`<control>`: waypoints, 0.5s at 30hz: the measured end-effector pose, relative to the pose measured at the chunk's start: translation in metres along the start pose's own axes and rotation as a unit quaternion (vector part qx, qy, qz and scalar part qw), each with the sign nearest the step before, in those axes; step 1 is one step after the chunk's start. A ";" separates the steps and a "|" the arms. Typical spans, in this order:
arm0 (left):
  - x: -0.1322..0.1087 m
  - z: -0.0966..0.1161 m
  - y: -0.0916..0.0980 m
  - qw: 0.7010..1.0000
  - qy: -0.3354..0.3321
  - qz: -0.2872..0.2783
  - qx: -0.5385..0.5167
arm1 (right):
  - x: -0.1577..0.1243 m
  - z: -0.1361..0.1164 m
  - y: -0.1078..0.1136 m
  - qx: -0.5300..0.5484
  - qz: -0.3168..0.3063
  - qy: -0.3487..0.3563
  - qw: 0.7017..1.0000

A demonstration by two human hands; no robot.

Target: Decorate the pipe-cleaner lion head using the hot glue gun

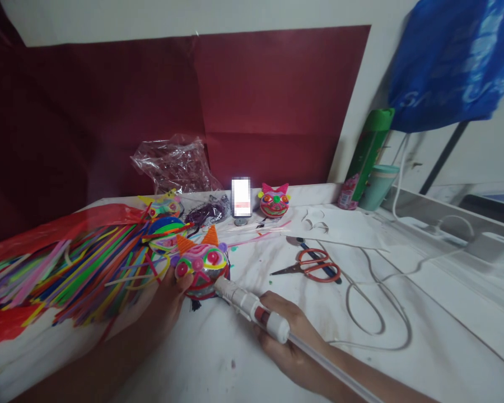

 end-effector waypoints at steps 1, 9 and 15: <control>0.000 -0.001 0.001 1.000 0.000 0.004 0.002 | 0.000 0.001 0.000 0.007 0.004 0.004 1.000; 0.001 0.000 0.000 1.000 0.002 0.012 -0.004 | 0.002 0.005 -0.003 0.017 0.004 0.026 1.000; -0.003 0.005 -0.003 1.000 0.004 -0.013 -0.015 | 0.003 -0.001 -0.001 0.025 0.027 0.054 0.998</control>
Point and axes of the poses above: each hand's wrist, its own x-axis towards the middle knuckle, its own y-axis out of the back of the hand, z = x × y, the point moved 1 cm from there along x, towards the middle knuckle, and after that the axes turned 3 degrees about -y, right-handed, at the moved point
